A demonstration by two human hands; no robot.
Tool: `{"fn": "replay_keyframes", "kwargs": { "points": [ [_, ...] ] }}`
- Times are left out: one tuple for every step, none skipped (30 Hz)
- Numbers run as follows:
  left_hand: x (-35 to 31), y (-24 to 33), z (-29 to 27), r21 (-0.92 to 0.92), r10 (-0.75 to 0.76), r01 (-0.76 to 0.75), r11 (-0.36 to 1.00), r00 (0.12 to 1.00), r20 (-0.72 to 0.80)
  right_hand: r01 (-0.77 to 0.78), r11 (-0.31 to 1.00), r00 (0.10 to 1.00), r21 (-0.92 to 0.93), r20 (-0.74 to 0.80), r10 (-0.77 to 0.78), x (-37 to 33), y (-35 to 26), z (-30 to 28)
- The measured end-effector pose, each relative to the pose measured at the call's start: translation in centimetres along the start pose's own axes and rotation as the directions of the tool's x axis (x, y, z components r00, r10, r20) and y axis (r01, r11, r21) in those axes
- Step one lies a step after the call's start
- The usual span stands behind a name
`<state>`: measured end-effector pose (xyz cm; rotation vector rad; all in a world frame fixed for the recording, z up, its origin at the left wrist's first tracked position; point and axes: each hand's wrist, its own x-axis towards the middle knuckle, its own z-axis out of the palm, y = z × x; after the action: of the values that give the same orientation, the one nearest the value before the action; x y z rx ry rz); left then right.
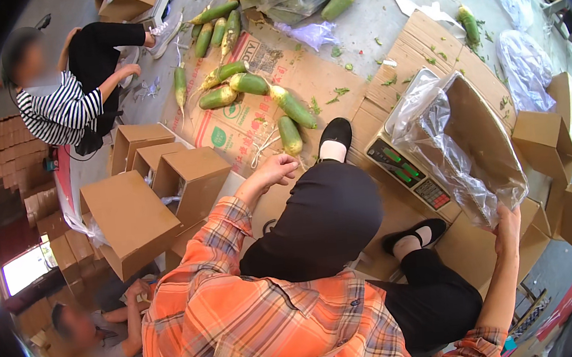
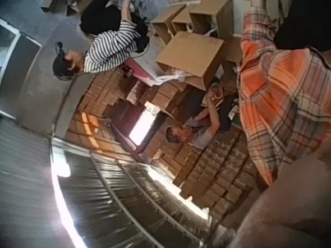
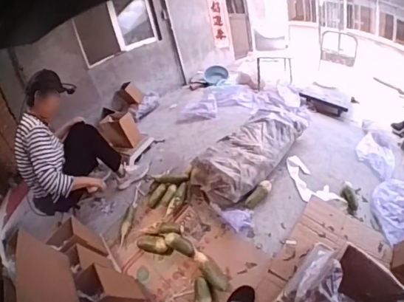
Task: Packing loofahs into plastic bags and cardboard boxes at a weighing station.
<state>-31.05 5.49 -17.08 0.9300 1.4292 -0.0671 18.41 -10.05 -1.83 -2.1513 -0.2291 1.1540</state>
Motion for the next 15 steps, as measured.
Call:
{"fn": "replay_keyframes", "kwargs": {
  "points": [
    [0.2, -0.7, -0.3, -0.004, -0.011, 0.011, 1.000, 1.000, -0.002, -0.008, 1.000, 1.000, -0.007, 0.007, 0.008, -0.1, -0.1, -0.1],
    [0.5, -1.3, -0.7, -0.035, -0.022, 0.022, 0.999, 1.000, -0.018, -0.009, 1.000, 1.000, -0.015, 0.014, 0.009, -0.1, -0.1, -0.2],
    [0.7, -1.5, -1.1, -0.065, -0.031, 0.029, 0.997, 0.999, -0.032, -0.009, 1.000, 1.000, -0.022, 0.018, 0.009, 0.0, 0.0, -0.3],
    [1.0, -1.7, -1.5, -0.076, -0.021, 0.017, 0.997, 0.999, -0.050, -0.006, 1.000, 1.000, -0.009, 0.006, 0.006, 0.2, 0.3, -0.4],
    [1.3, -1.8, -2.0, -0.075, -0.028, 0.025, 0.997, 0.999, -0.046, -0.014, 1.000, 1.000, -0.012, 0.005, 0.014, 0.3, 0.7, -0.6],
    [1.8, -1.6, -2.8, -0.081, -0.024, 0.018, 0.997, 0.997, -0.069, -0.013, 1.000, 1.000, -0.017, -0.006, 0.013, 0.5, 0.8, -0.6],
    [2.4, -1.4, -3.4, -0.087, -0.019, 0.012, 0.996, 0.996, -0.090, -0.014, 1.000, 1.000, -0.023, -0.020, 0.013, 0.7, 1.0, -0.5],
    [3.2, -1.2, -3.8, -0.140, 0.003, -0.022, 0.990, 0.991, -0.135, -0.022, 0.999, 0.999, -0.024, -0.023, 0.021, 0.7, 1.1, -0.5],
    [4.4, -0.9, -4.4, -0.140, -0.003, -0.016, 0.990, 0.992, -0.128, -0.035, 0.998, 0.998, -0.049, -0.054, 0.032, 0.4, 0.9, -0.4],
    [4.7, -0.3, -5.6, -0.115, 0.035, -0.062, 0.991, 0.974, -0.224, -0.031, 0.997, 0.997, -0.065, -0.072, 0.026, 0.1, 0.5, -0.1],
    [5.2, 0.4, -6.9, -0.086, 0.073, -0.105, 0.991, 0.947, -0.313, -0.023, 0.998, 0.998, -0.061, -0.065, 0.019, 0.0, 0.3, -0.2],
    [6.2, 1.2, -8.3, -0.083, 0.072, -0.103, 0.991, 0.946, -0.315, -0.032, 0.997, 0.998, -0.069, -0.058, 0.028, 0.2, 0.3, -0.3],
    [7.6, 1.7, -9.6, 0.039, 0.138, -0.133, 0.990, 0.908, -0.397, -0.048, 0.996, 0.998, -0.082, -0.054, 0.044, 0.4, 0.5, -0.4],
    [8.8, 2.3, -10.8, 0.162, 0.213, -0.154, 0.975, 0.859, -0.466, -0.055, 0.995, 0.997, -0.083, -0.054, 0.051, 0.8, 0.7, -0.6],
    [10.1, 2.9, -11.8, 0.159, 0.209, -0.152, 0.976, 0.863, -0.460, -0.063, 0.995, 0.997, -0.076, -0.052, 0.060, 1.0, 0.7, -0.8]
  ]
}}
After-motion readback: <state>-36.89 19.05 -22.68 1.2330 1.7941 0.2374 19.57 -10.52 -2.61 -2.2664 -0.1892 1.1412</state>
